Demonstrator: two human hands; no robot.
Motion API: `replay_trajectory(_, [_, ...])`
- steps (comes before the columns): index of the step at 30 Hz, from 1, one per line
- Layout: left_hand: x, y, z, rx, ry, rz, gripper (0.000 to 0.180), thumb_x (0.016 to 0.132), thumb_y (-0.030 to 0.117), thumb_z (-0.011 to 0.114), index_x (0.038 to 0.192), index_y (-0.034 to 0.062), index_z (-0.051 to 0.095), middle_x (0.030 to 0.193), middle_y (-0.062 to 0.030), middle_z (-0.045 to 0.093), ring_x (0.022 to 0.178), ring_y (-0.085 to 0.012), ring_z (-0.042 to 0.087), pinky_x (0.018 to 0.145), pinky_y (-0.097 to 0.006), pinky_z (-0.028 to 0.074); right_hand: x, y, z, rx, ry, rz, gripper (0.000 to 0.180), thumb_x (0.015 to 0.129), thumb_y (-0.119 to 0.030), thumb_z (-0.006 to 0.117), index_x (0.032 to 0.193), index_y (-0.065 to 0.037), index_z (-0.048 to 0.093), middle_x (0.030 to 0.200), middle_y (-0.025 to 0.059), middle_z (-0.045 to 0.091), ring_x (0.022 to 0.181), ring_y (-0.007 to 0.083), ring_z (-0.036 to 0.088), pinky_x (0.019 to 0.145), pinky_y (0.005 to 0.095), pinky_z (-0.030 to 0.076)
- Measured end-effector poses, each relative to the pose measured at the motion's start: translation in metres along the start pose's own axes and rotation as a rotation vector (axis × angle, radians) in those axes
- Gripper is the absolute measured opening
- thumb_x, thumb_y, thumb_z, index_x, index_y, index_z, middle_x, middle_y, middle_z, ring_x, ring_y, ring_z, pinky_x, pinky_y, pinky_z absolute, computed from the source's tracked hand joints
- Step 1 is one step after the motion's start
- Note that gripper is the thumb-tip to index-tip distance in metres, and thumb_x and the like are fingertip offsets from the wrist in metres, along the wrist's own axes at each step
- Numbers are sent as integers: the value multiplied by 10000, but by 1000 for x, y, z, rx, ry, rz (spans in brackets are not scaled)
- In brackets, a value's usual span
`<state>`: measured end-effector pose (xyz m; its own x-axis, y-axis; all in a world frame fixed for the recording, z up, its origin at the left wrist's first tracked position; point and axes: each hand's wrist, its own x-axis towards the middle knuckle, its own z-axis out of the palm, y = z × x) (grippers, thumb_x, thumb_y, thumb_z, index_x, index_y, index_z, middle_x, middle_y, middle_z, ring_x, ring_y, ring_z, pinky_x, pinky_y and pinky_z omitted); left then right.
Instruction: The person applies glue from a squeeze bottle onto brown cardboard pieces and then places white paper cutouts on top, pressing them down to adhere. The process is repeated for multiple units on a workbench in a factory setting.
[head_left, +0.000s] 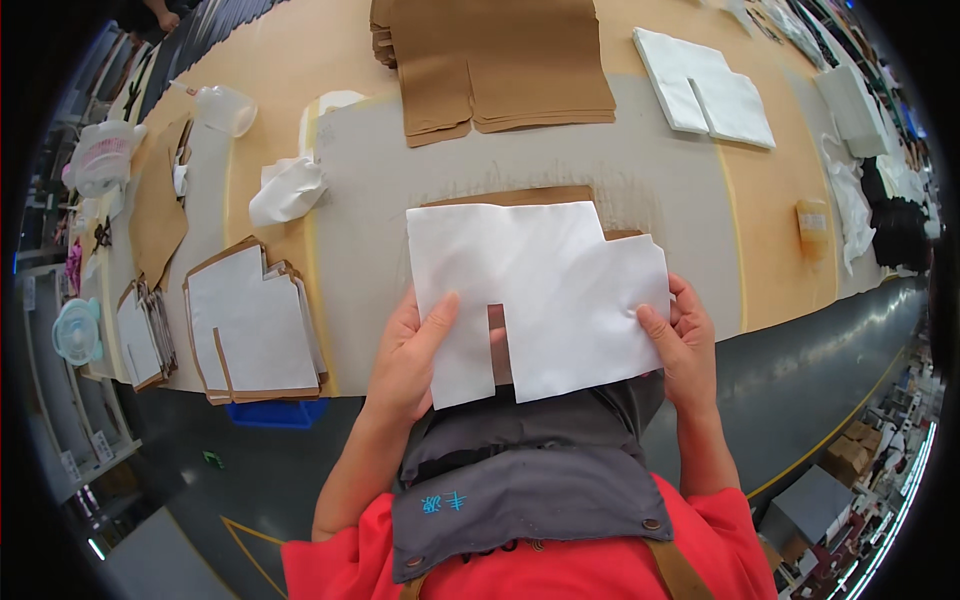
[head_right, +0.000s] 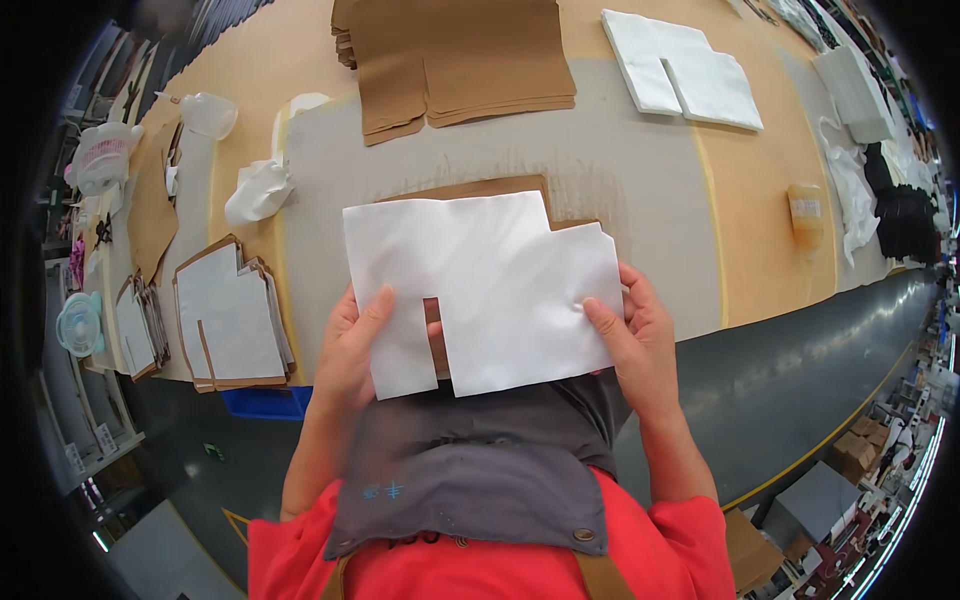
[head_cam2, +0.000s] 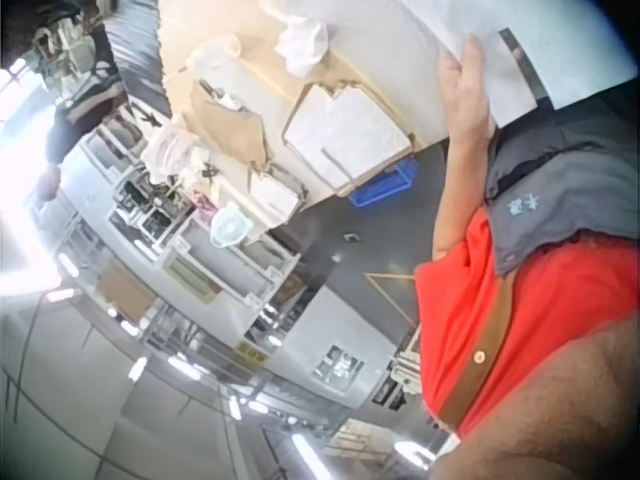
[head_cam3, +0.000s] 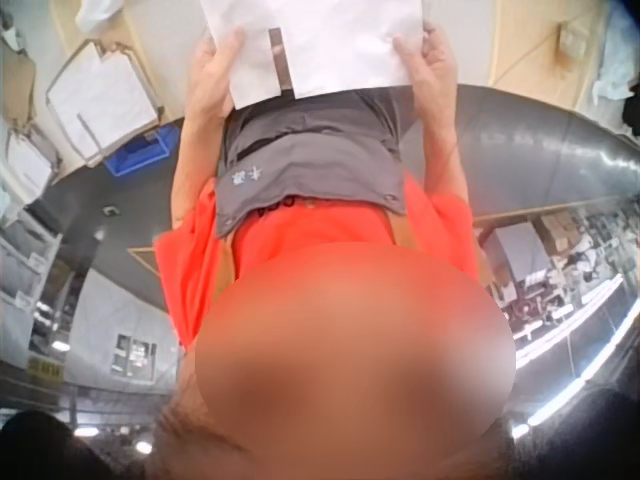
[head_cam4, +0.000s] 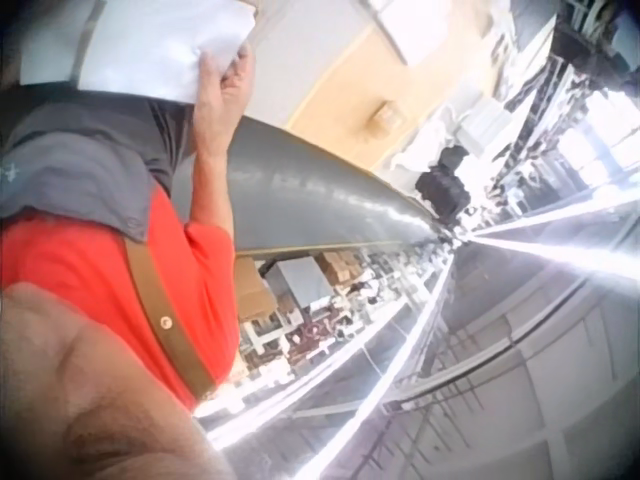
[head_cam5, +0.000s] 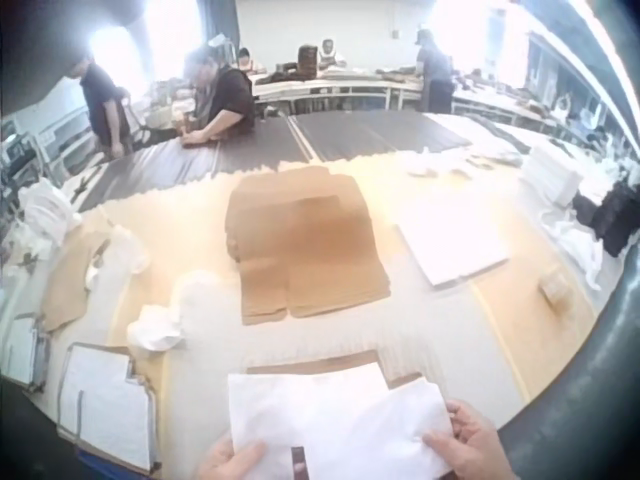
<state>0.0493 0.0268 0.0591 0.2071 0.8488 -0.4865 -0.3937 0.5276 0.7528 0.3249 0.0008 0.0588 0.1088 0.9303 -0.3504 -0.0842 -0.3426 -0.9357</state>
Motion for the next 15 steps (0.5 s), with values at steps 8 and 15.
replay_trajectory(8, [22, 4, 6, 7, 4, -37, 405, 1050, 183, 474, 1421, 26, 426, 1303, -96, 576, 1136, -180, 602, 906, -355, 561, 15, 1, -4, -49, 34, 57, 422, 966, -59, 614, 1345, 41, 458, 1010, 72, 689, 884, 81, 648, 759, 217, 512])
replay_trajectory(15, [29, -1, 4, -14, 1, -59, 413, 1049, 191, 478, 1424, 28, 419, 1306, -98, 571, 1121, -182, 610, 896, -356, 566, 20, 7, -4, -29, 31, 18, 430, 965, -54, 620, 1348, 45, 450, 1026, 81, 690, 908, 81, 643, 779, 221, 509])
